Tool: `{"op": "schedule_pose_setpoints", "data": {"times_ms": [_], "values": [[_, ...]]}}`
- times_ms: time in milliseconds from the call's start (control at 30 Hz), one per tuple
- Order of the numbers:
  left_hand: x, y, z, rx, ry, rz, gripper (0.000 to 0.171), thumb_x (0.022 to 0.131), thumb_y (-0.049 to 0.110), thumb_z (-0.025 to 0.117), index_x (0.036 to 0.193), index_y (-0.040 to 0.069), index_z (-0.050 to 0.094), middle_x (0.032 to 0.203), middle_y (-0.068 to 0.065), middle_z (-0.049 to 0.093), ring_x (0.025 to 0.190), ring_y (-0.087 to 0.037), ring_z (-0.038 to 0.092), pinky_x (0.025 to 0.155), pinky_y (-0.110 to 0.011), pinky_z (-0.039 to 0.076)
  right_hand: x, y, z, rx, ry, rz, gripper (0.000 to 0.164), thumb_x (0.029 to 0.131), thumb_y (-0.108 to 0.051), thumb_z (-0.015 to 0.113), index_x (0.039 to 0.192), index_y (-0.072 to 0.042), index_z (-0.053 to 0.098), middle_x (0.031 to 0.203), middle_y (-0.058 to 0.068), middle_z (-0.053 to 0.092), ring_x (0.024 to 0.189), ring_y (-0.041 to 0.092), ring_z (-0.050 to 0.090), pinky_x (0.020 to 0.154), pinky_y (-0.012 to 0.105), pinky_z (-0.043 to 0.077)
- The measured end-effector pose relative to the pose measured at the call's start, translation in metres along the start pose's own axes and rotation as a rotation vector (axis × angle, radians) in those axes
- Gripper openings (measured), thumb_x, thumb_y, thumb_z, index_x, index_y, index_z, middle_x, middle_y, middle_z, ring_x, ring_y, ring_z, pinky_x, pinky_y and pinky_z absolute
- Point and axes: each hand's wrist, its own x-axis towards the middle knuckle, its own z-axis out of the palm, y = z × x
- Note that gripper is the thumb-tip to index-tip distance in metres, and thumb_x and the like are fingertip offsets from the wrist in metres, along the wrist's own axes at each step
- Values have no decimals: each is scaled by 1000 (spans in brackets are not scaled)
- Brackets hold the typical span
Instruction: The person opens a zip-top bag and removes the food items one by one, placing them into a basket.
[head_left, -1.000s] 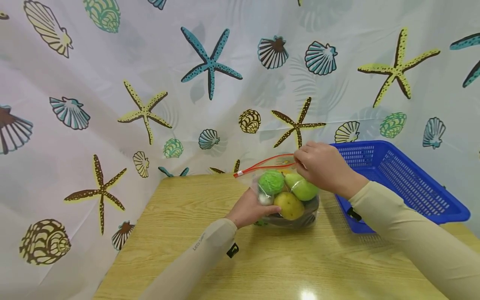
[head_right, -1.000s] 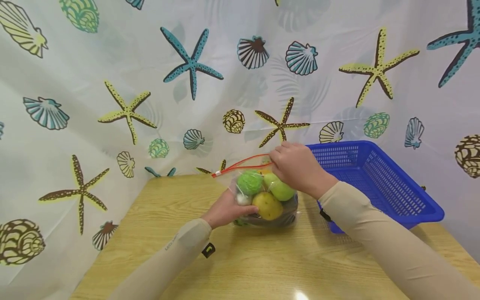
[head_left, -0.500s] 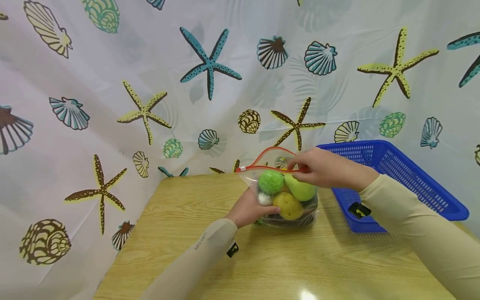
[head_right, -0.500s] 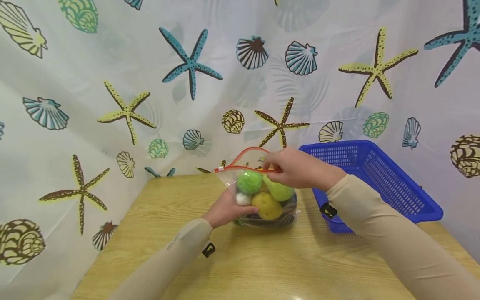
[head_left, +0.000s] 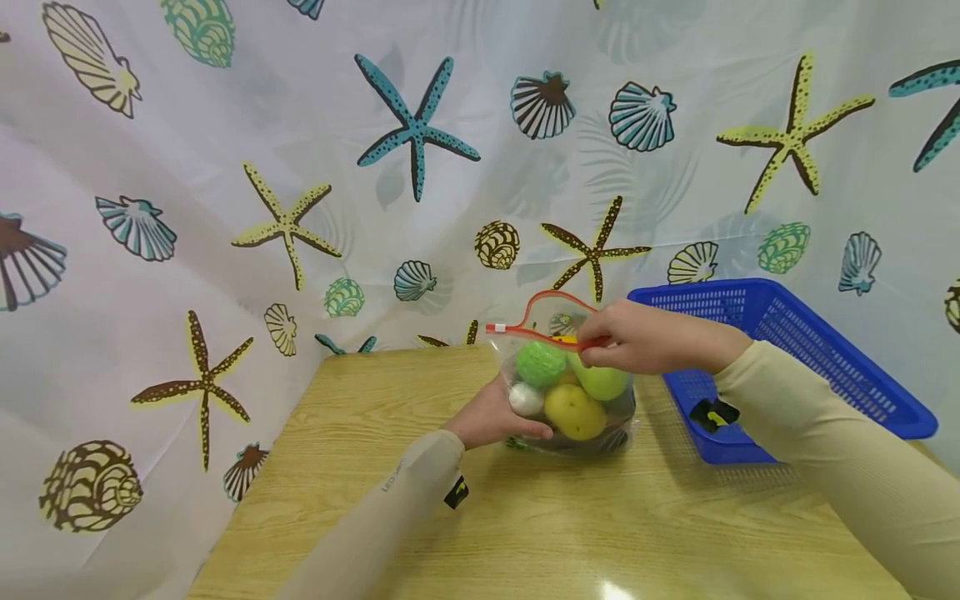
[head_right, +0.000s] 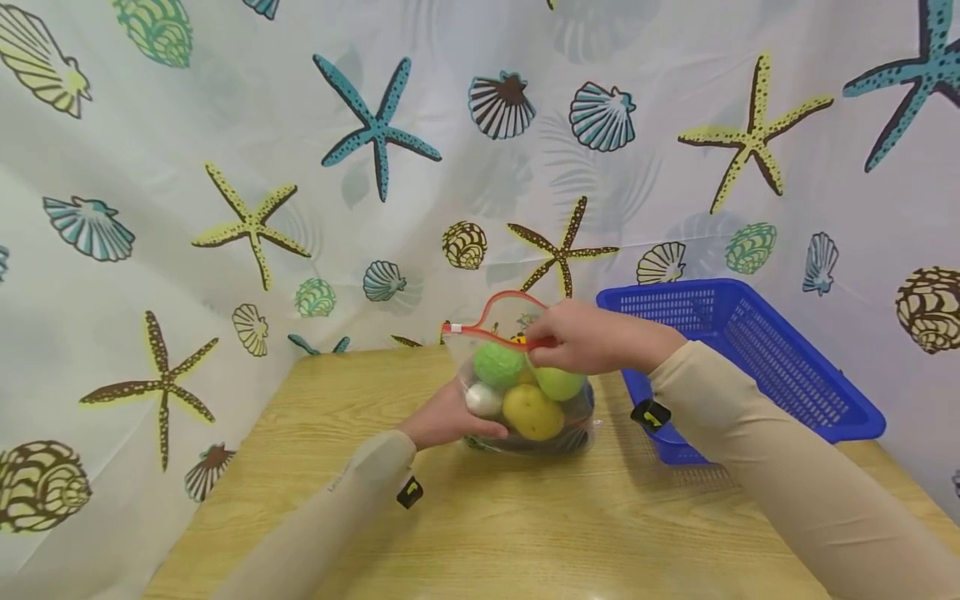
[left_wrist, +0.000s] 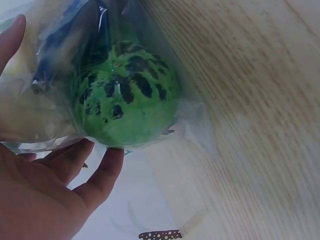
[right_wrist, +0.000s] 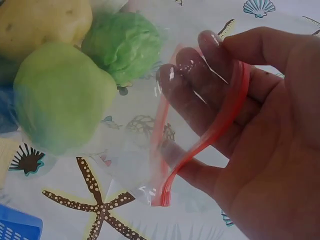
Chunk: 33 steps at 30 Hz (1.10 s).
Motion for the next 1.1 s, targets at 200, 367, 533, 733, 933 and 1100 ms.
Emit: {"op": "schedule_pose_setpoints", "data": {"times_ms": [200, 367, 533, 733, 933, 1100], "values": [[-2, -3, 0, 7, -27, -22, 92, 68, 16, 86, 141, 23, 30, 129, 6, 49, 111, -8, 48, 98, -41, 40, 0, -6, 1, -15, -1, 0, 33, 94, -20, 57, 62, -23, 52, 57, -11, 36, 49, 5, 31, 49, 25, 31], [-5, -7, -1, -6, -125, -8, 87, 70, 13, 85, 140, 23, 34, 131, 4, 49, 114, -7, 46, 101, -40, 39, 2, -10, 5, 11, 2, 4, 35, 100, -33, 50, 66, -26, 60, 55, -11, 49, 45, 3, 41, 47, 26, 42], [-8, -7, 0, -18, -114, -59, 79, 71, 15, 85, 136, 25, 41, 126, 5, 53, 110, -7, 49, 97, -40, 42, 2, -16, 6, 25, 3, 30, 31, 102, -33, 45, 75, -27, 60, 61, -4, 59, 52, 6, 55, 52, 30, 50], [-9, -8, 0, 28, -51, -107, 77, 69, 18, 86, 134, 24, 45, 122, 9, 56, 107, -6, 51, 96, -39, 43, 2, -24, 4, 49, -36, 92, 29, 103, -17, 41, 81, -20, 60, 70, 4, 64, 54, 10, 61, 51, 30, 52], [-7, -14, 1, 48, -46, -123, 79, 66, 21, 88, 132, 28, 47, 122, 11, 55, 108, -6, 49, 98, -41, 41, 4, -19, 7, -32, -66, 127, 28, 95, 1, 42, 98, -9, 68, 70, 1, 64, 53, 7, 57, 49, 29, 48], [-8, -11, 3, 73, -50, -141, 80, 66, 21, 88, 134, 27, 46, 121, 11, 55, 107, -5, 50, 97, -41, 41, 7, -14, 13, -148, -119, 118, 25, 85, 4, 58, 102, -10, 69, 78, -2, 62, 64, 9, 52, 58, 30, 49]]}}
